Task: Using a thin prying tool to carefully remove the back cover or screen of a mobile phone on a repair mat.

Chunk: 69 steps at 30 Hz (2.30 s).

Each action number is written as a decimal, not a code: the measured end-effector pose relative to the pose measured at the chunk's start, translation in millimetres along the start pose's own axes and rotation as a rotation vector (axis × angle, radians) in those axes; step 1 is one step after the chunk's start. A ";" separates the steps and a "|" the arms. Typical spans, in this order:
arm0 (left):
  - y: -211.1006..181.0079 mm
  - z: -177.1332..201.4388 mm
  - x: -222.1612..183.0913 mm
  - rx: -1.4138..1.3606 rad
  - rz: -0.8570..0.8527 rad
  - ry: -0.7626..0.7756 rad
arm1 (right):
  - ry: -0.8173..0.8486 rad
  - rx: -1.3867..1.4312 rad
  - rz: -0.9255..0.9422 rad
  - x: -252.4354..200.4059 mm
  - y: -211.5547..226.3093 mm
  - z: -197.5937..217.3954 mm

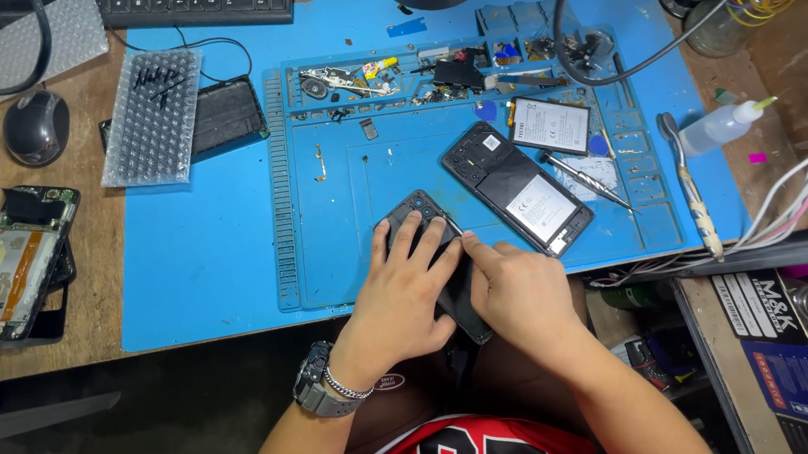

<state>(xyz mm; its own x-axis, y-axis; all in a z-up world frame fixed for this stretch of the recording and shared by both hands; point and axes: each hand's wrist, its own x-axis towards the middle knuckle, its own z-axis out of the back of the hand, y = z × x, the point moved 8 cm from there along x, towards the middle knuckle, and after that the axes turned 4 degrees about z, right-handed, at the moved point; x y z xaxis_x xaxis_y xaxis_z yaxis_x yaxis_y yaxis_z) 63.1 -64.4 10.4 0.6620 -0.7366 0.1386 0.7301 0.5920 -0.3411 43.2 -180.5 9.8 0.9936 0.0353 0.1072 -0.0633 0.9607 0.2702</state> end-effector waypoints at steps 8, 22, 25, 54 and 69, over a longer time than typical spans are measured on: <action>-2.0 -0.6 -1.4 0.016 -0.003 -0.004 | -0.297 0.052 0.074 -10.7 -5.6 1.4; -20.2 -7.8 -15.4 0.006 -0.105 -0.052 | -0.593 0.244 0.155 -46.3 -3.8 60.3; -19.4 -9.8 -17.4 0.026 -0.102 -0.076 | -0.514 0.181 0.135 -60.5 -1.1 60.6; -16.0 -4.8 -6.5 0.016 -0.039 0.079 | -0.079 -0.112 0.041 -26.4 8.2 10.1; -16.5 -11.5 -7.7 0.077 -0.030 0.108 | -0.442 0.018 0.088 -48.2 -0.2 19.4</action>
<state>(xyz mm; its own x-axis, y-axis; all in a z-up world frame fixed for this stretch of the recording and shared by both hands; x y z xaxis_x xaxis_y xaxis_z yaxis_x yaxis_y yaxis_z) 44.0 -72.3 4.2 0.6206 -0.7828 0.0456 0.7630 0.5894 -0.2656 -6.4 -187.7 23.2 0.8491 -0.0080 0.5282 -0.1512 0.9544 0.2575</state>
